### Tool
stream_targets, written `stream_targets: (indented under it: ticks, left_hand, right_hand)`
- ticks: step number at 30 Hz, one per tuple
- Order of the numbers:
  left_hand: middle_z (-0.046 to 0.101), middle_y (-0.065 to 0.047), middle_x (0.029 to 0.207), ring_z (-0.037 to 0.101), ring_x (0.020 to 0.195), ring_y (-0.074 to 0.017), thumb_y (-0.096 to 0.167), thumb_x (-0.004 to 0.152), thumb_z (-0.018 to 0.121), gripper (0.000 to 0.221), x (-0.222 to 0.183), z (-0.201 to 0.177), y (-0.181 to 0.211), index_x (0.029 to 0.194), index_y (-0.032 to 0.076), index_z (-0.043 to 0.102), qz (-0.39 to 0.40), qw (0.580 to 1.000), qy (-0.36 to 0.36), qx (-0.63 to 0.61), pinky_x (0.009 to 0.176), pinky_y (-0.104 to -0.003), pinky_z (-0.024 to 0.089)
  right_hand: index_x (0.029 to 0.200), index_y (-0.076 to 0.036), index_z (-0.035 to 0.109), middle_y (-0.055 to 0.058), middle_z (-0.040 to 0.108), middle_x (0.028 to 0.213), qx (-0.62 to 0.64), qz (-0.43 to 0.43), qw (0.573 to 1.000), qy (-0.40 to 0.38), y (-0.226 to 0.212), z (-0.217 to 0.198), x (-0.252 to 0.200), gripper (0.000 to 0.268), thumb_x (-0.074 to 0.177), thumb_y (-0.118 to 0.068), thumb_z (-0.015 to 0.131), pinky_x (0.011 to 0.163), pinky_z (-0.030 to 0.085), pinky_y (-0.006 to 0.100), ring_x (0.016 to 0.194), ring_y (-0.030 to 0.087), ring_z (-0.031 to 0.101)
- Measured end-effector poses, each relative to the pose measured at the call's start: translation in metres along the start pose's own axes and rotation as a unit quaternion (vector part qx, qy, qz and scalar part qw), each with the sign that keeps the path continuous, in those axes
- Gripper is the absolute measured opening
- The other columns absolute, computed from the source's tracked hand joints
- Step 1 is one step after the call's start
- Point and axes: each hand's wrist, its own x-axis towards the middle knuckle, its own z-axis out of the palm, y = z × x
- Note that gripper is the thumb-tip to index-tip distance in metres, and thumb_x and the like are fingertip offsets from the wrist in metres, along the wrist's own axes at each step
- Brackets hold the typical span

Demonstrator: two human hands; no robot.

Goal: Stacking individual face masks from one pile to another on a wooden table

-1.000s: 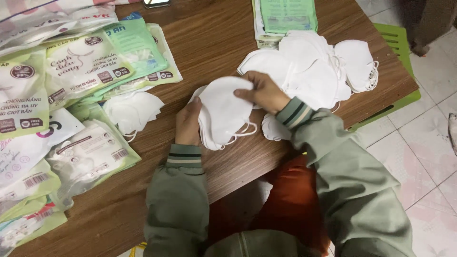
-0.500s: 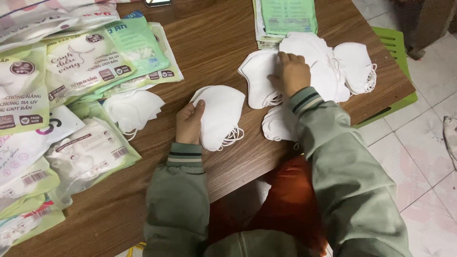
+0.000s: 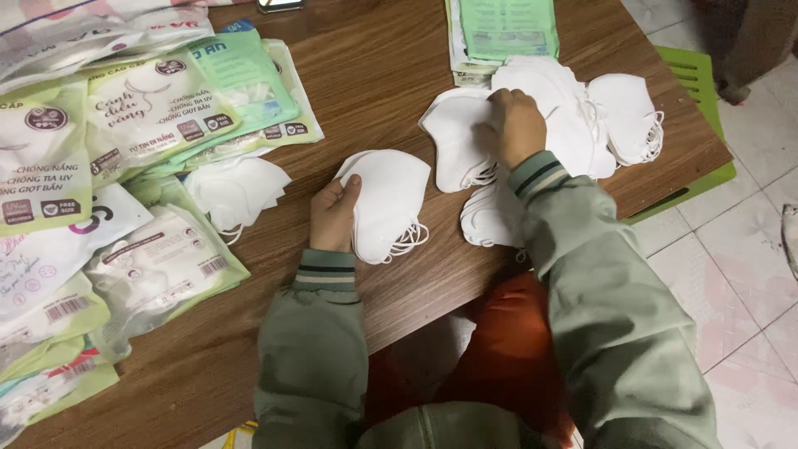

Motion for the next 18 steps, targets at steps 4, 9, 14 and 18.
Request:
stream_targets:
  ticks: [4, 9, 14, 18]
  left_hand:
    - [0.066, -0.008, 0.076, 0.066, 0.069, -0.0144, 0.024, 0.102, 0.069, 0.026, -0.003, 0.005, 0.006, 0.095, -0.001, 0.068, 0.017, 1.0, 0.015, -0.019, 0.065, -0.026, 0.058]
    - [0.075, -0.005, 0.103, 0.066, 0.095, -0.0139, 0.032, 0.096, 0.067, 0.03, 0.0, 0.003, -0.001, 0.109, 0.006, 0.075, -0.038, 0.999, 0.029, 0.018, 0.086, -0.03, 0.058]
    - [0.069, -0.009, 0.083, 0.067, 0.075, -0.0151, 0.031, 0.104, 0.067, 0.032, 0.006, 0.001, -0.004, 0.103, -0.001, 0.07, 0.0, 1.0, 0.019, 0.004, 0.069, -0.028, 0.06]
    - [0.068, -0.006, 0.085, 0.066, 0.082, -0.0144, 0.035, 0.103, 0.068, 0.035, 0.004, 0.0, -0.004, 0.104, 0.0, 0.071, 0.0, 1.0, 0.01, -0.002, 0.078, -0.03, 0.059]
  right_hand:
    - [0.113, -0.006, 0.067, 0.02, 0.074, 0.1, 0.112, -0.07, 0.986, 0.1, -0.012, -0.021, -0.002, 0.024, 0.092, -0.012, 0.079, 0.084, 0.055, 0.055, 0.097, 0.044, 0.071]
    - [0.11, -0.012, 0.059, 0.006, 0.068, 0.109, 0.44, 0.128, 0.887, -0.051, -0.062, -0.076, -0.013, 0.014, 0.1, -0.017, 0.068, 0.064, 0.063, 0.032, 0.086, 0.02, 0.067]
    - [0.112, -0.006, 0.066, 0.006, 0.069, 0.087, 0.555, 0.103, 0.82, -0.095, -0.1, -0.044, -0.04, 0.023, 0.094, -0.015, 0.077, 0.056, 0.059, 0.024, 0.067, 0.014, 0.068]
    - [0.104, -0.004, 0.068, 0.006, 0.067, 0.08, 0.579, 0.111, 0.796, -0.138, -0.107, 0.001, -0.046, 0.02, 0.09, -0.013, 0.079, 0.055, 0.054, 0.022, 0.064, 0.013, 0.066]
